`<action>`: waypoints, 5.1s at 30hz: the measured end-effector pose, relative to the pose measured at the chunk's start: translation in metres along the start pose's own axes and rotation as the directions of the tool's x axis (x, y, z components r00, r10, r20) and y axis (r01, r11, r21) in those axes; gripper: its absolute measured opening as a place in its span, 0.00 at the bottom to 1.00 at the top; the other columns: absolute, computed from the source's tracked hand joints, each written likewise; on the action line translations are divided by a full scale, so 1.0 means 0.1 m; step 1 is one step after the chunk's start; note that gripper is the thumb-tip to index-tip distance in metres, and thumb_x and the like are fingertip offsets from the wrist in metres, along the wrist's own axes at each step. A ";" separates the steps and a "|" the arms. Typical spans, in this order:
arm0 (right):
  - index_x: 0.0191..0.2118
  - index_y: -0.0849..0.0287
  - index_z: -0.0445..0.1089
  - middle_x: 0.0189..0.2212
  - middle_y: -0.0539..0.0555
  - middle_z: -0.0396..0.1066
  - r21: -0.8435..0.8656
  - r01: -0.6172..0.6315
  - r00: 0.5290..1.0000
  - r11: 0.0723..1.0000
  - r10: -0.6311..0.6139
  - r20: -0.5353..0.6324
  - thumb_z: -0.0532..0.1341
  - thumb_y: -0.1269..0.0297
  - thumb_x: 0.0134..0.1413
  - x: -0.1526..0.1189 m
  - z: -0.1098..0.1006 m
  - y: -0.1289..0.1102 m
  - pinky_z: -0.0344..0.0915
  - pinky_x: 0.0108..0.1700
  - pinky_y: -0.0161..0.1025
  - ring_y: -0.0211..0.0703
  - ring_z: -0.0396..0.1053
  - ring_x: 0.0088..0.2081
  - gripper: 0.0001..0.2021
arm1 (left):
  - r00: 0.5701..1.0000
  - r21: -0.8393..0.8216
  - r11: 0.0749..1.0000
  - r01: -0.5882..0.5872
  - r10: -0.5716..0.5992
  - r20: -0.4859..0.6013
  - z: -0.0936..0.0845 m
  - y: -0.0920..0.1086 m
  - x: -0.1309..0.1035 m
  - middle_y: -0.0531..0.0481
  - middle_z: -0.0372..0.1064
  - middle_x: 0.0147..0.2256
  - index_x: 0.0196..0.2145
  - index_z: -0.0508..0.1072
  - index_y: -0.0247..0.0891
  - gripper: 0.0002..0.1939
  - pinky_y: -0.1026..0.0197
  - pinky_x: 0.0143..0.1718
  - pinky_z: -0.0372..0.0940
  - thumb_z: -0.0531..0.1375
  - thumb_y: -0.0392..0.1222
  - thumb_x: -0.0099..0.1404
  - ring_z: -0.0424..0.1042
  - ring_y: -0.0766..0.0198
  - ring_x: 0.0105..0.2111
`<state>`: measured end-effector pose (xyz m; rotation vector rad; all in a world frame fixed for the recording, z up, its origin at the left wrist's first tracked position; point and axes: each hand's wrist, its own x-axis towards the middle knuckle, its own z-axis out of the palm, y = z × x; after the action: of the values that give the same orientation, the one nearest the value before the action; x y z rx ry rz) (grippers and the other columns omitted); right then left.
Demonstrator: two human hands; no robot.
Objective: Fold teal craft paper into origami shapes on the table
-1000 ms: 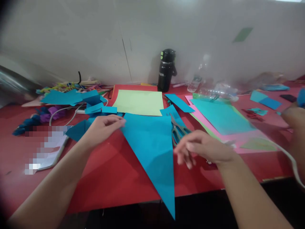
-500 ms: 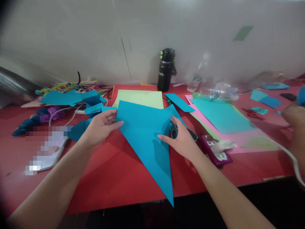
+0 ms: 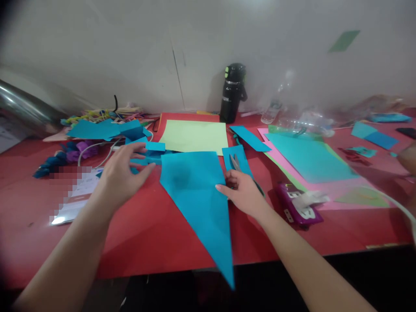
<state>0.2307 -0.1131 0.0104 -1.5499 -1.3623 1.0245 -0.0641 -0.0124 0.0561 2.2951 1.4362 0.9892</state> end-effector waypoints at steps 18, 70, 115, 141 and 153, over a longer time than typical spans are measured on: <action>0.50 0.51 0.71 0.48 0.58 0.74 -0.402 0.025 0.989 0.915 -0.082 -0.125 0.63 0.42 0.56 -0.08 -0.04 0.07 0.72 0.45 0.52 0.54 0.72 0.46 0.23 | 0.838 0.119 0.935 -0.334 0.236 0.491 0.25 0.39 -1.02 0.40 0.48 0.70 0.58 0.68 0.36 0.23 0.34 0.68 0.48 0.51 0.52 0.74 0.46 0.45 0.71; 0.53 0.51 0.73 0.54 0.57 0.72 -0.265 0.485 0.872 0.833 -0.438 0.219 0.59 0.53 0.65 0.12 0.21 -0.15 0.67 0.59 0.51 0.52 0.69 0.57 0.16 | 0.794 0.091 0.889 -0.450 0.351 0.496 0.62 -0.06 -0.27 0.41 0.60 0.65 0.61 0.69 0.42 0.32 0.34 0.69 0.38 0.53 0.65 0.69 0.54 0.43 0.67; 0.71 0.43 0.52 0.74 0.48 0.36 -0.459 0.475 0.807 0.751 -0.163 0.568 0.60 0.35 0.56 -0.07 0.40 -0.18 0.30 0.71 0.67 0.61 0.30 0.74 0.41 | 0.971 -0.128 0.992 -0.004 0.034 0.237 0.68 -0.13 -0.04 0.40 0.75 0.49 0.49 0.73 0.35 0.21 0.50 0.50 0.69 0.63 0.50 0.63 0.74 0.52 0.48; 0.38 0.56 0.72 0.36 0.58 0.75 -0.498 0.015 0.984 0.867 0.074 0.160 0.68 0.53 0.50 0.20 0.59 -0.30 0.65 0.31 0.42 0.49 0.72 0.35 0.14 | 0.941 -0.162 0.987 0.002 0.052 0.334 0.68 -0.14 -0.09 0.43 0.73 0.47 0.49 0.74 0.37 0.19 0.52 0.44 0.70 0.62 0.45 0.61 0.72 0.56 0.42; 0.37 0.55 0.68 0.32 0.50 0.74 0.137 -0.186 0.980 0.973 0.173 0.100 0.71 0.64 0.45 0.11 0.40 -0.27 0.67 0.33 0.38 0.42 0.72 0.33 0.14 | 0.851 -0.527 0.736 0.425 -0.126 0.511 0.55 0.04 -0.06 0.40 0.75 0.45 0.56 0.66 0.36 0.34 0.54 0.41 0.70 0.70 0.53 0.57 0.76 0.53 0.43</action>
<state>0.1850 -0.0971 0.0213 -1.5549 -1.1915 1.2877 -0.0264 -0.0117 0.0152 1.5980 1.0101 0.6455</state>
